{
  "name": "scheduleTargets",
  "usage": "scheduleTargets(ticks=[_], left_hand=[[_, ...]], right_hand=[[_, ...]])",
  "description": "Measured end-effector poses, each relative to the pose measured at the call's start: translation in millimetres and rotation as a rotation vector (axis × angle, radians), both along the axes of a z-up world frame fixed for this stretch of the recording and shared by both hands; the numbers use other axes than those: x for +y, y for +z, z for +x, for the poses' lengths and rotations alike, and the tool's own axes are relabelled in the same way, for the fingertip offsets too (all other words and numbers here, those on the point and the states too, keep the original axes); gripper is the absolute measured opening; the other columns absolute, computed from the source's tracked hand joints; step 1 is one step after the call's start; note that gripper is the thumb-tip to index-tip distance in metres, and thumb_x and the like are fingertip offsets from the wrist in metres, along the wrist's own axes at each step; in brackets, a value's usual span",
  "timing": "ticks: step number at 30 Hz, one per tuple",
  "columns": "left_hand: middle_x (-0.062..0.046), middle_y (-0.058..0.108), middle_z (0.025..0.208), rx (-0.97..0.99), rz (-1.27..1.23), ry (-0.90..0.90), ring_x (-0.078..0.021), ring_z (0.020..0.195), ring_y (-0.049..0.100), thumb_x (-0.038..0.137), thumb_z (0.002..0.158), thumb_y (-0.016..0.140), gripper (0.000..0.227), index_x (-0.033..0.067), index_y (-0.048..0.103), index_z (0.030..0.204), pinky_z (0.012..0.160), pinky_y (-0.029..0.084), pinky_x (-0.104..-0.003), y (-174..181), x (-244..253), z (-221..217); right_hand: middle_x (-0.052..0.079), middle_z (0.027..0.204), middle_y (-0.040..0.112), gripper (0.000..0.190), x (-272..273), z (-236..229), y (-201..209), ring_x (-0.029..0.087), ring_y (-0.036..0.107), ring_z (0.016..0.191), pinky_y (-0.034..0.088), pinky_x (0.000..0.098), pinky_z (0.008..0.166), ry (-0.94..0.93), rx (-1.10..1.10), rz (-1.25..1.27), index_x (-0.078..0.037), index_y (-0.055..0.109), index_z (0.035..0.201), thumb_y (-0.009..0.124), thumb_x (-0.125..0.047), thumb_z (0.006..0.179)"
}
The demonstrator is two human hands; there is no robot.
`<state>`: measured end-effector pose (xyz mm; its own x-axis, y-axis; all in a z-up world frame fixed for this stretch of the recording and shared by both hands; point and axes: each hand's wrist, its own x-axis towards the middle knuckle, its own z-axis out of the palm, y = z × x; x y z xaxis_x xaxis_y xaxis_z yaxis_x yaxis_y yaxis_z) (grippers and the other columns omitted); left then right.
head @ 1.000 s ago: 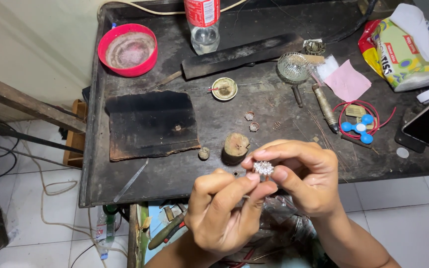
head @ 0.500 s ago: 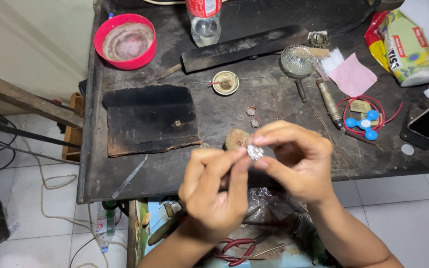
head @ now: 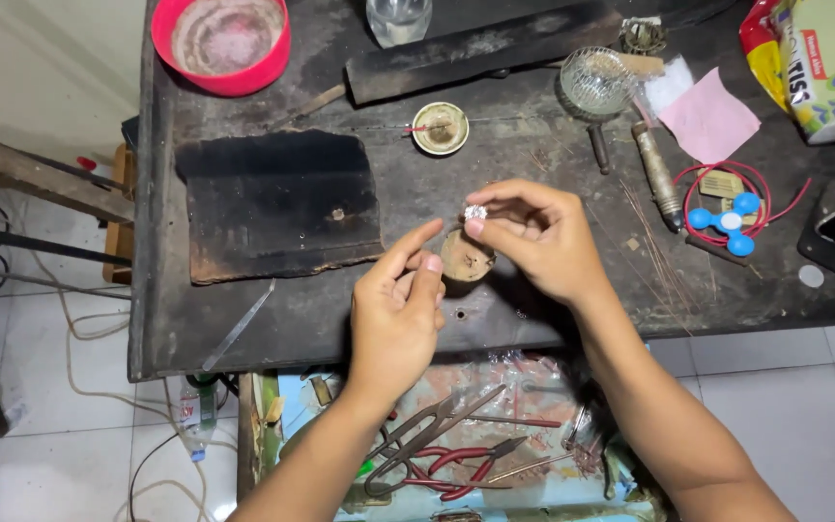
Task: Using a fine-tipped tool to adjust and set small stones into a circular jewelry piece on a workbench.
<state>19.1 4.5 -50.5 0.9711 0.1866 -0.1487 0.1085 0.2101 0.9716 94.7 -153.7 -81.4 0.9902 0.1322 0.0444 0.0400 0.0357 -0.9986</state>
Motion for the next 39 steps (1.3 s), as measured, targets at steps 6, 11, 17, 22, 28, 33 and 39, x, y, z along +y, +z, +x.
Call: scheduleTargets(ticks=[6,11,17,22,28,33,39], left_hand=[[-0.012,0.06,0.083,0.146,-0.092,-0.04,-0.0111,0.058,0.056,-0.003,0.095,0.059,0.038,-0.0053,0.067,0.132,0.041,0.049,-0.027,-14.2,-0.9,4.6],[-0.022,0.069,0.088,0.244,-0.198,-0.05,-0.0112,0.061,0.054,-0.004,0.095,0.058,0.038,-0.0131,0.063,0.131,0.04,0.05,-0.024,-5.0,0.8,11.1],[-0.024,0.071,0.087,0.317,-0.186,-0.075,-0.0098,0.061,0.051,0.0,0.096,0.056,0.04,-0.0128,0.061,0.134,0.038,0.048,-0.022,7.8,3.4,17.8],[-0.022,0.07,0.082,0.346,-0.234,-0.081,-0.0073,0.061,0.046,-0.001,0.094,0.053,0.044,-0.0156,0.058,0.135,0.037,0.041,-0.018,9.4,1.6,21.8],[-0.026,0.071,0.091,0.337,-0.271,-0.094,-0.0081,0.066,0.046,-0.003,0.096,0.047,0.048,-0.0176,0.049,0.141,0.042,0.043,-0.017,13.6,-0.1,22.6],[-0.025,0.07,0.093,0.331,-0.282,-0.111,-0.0082,0.067,0.047,-0.004,0.094,0.047,0.051,-0.016,0.047,0.144,0.042,0.043,-0.017,14.1,-3.3,21.2],[-0.026,0.07,0.095,0.348,-0.274,-0.123,-0.0069,0.066,0.046,-0.001,0.098,0.046,0.047,-0.0172,0.047,0.142,0.04,0.042,-0.017,18.2,-4.7,22.2]], right_hand=[[0.014,0.1,0.075,0.032,-7.7,-2.2,-8.3,0.016,0.073,0.094,0.063,0.0314,0.09,0.088,0.073,-0.037,0.001,0.073,0.114,0.081,0.001,0.083],[0.01,0.094,0.076,0.018,-19.1,10.2,-1.0,0.01,0.068,0.089,0.062,0.0307,0.084,0.128,0.094,-0.126,-0.001,0.075,0.106,0.074,-0.002,0.089],[0.009,0.079,0.075,0.004,-20.5,28.4,20.6,0.007,0.065,0.075,0.06,0.0278,0.07,0.257,0.154,-0.237,-0.001,0.075,0.09,0.077,-0.001,0.085],[0.009,0.067,0.071,0.003,-19.4,40.1,33.8,0.007,0.064,0.066,0.055,0.0233,0.059,0.358,0.139,-0.341,-0.002,0.075,0.081,0.077,0.001,0.083],[0.012,0.074,0.076,0.001,-16.3,46.4,44.1,0.01,0.067,0.071,0.056,0.0279,0.066,0.414,0.219,-0.404,0.003,0.076,0.081,0.076,0.004,0.081],[0.011,0.07,0.075,0.001,-13.2,47.4,43.5,0.011,0.067,0.068,0.056,0.0301,0.066,0.381,0.237,-0.491,0.001,0.076,0.078,0.075,0.002,0.077],[0.005,0.054,0.066,0.014,-4.5,51.9,39.8,0.01,0.056,0.056,0.044,0.0241,0.055,0.317,0.23,-0.615,-0.007,0.074,0.066,0.085,-0.012,0.073]])
